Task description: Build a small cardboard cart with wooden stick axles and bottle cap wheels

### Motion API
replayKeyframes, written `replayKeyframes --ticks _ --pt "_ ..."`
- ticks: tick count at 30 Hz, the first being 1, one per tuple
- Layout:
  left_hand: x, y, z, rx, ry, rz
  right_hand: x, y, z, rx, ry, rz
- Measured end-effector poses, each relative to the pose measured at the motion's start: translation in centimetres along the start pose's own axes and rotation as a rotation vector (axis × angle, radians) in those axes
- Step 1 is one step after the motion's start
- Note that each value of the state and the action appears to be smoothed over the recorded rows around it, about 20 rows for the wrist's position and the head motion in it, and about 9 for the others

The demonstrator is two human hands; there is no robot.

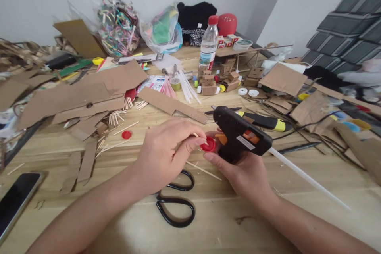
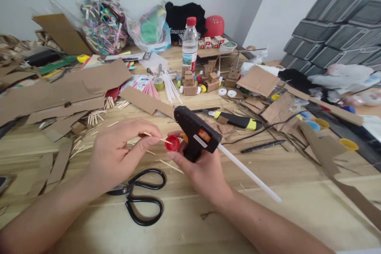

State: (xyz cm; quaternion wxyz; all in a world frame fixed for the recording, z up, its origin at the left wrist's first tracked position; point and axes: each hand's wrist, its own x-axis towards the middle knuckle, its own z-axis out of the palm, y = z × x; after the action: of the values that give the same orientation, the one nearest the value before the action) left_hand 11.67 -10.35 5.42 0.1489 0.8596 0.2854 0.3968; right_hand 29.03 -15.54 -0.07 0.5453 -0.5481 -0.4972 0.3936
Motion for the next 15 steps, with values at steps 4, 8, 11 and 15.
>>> replayKeyframes --ticks 4,8,11,15 --pt "-0.2 0.2 0.0 0.003 0.013 0.094 0.0 0.4 0.1 0.110 0.000 0.040" --pt "-0.3 0.2 0.1 0.013 0.024 0.121 0.1 0.8 0.1 0.173 0.013 0.096" --pt "-0.3 0.1 0.1 0.017 0.035 0.125 0.1 1.1 0.2 0.177 0.005 0.094" --pt "-0.3 0.0 0.0 0.014 0.041 0.107 0.2 1.4 0.2 0.186 0.002 0.096"
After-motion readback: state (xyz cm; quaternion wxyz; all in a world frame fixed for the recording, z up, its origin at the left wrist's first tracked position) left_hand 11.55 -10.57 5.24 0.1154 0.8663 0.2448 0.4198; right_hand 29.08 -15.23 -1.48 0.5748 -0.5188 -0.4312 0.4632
